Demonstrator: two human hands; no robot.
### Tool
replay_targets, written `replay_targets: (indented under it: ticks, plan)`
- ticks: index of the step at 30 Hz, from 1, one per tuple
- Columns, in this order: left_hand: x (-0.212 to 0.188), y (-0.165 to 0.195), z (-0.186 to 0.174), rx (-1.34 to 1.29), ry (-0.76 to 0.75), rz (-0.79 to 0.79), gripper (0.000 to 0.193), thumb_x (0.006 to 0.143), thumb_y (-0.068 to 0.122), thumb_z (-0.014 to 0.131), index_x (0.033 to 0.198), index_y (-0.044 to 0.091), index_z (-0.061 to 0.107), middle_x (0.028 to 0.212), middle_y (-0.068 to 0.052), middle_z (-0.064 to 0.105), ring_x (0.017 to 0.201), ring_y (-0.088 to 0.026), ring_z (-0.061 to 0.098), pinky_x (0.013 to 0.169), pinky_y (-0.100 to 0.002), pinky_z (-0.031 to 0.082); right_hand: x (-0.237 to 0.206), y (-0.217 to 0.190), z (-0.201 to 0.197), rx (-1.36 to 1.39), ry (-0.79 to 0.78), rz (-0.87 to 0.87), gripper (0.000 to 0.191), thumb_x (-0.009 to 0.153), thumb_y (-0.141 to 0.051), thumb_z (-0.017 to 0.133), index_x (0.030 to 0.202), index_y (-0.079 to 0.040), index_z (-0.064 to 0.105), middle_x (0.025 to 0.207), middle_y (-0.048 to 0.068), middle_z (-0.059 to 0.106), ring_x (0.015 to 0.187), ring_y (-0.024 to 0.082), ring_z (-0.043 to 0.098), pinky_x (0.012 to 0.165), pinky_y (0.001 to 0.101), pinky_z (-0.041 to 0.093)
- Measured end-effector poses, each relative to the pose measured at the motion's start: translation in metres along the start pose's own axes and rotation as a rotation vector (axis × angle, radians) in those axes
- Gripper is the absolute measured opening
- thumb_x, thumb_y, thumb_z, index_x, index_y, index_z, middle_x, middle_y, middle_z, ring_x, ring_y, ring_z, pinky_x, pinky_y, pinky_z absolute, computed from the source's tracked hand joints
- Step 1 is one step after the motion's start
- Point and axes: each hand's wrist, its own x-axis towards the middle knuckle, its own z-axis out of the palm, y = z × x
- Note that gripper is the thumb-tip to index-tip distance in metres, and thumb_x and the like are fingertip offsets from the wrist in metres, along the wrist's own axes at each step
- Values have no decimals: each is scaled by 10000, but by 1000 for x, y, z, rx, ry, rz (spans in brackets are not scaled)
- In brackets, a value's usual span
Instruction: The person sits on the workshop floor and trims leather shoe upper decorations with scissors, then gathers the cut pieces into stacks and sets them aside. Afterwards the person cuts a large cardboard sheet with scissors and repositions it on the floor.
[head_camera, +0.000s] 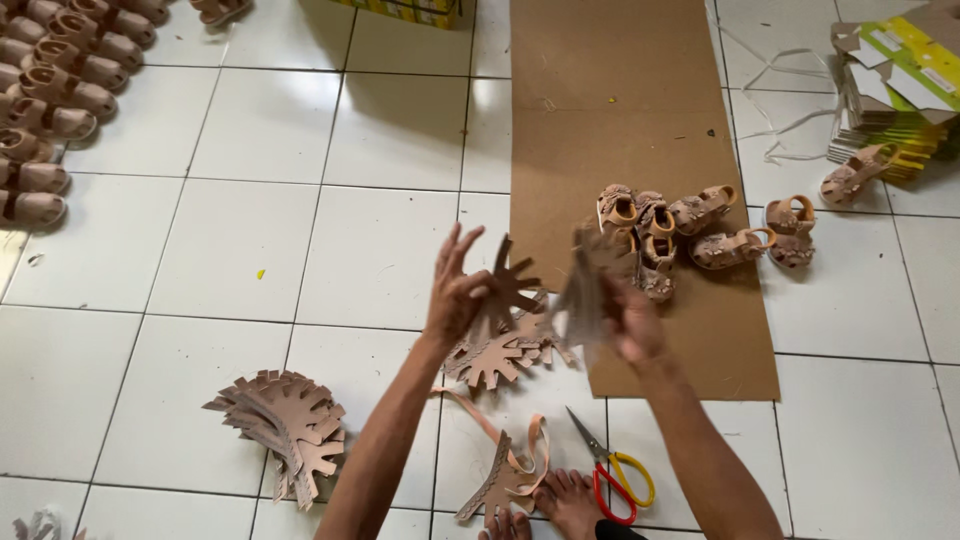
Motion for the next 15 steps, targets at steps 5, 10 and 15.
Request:
replay_targets:
  ticks: [5, 10, 15]
  plan:
    - [-24, 24, 10, -381, -77, -328, 168, 904, 150, 734, 1050, 225, 700, 1605, -91, 443, 1527, -330, 376, 1173, -476, 417, 15, 46, 23, -272, 161, 16, 260, 1091, -202, 700, 1107, 57, 680, 947, 147, 715, 727, 231, 689, 606, 341, 576]
    - [-87, 20, 9, 12, -289, -515, 587, 879, 173, 767, 1377, 34, 491, 1349, -219, 563, 1263, -391, 556, 1042, -507, 497, 1, 27, 0, -264, 379, 5, 268, 973, -169, 672, 1132, 47, 667, 1013, 156, 738, 842, 210, 742, 761, 328, 645]
    - [-134, 14, 28, 162, -115, -542, 895, 599, 123, 776, 1371, -120, 394, 1294, -320, 511, 1169, -428, 499, 1000, -487, 412, -21, 69, -30, -165, 476, 185, 318, 974, -192, 693, 1114, 91, 662, 1056, 191, 744, 944, 261, 722, 879, 377, 589]
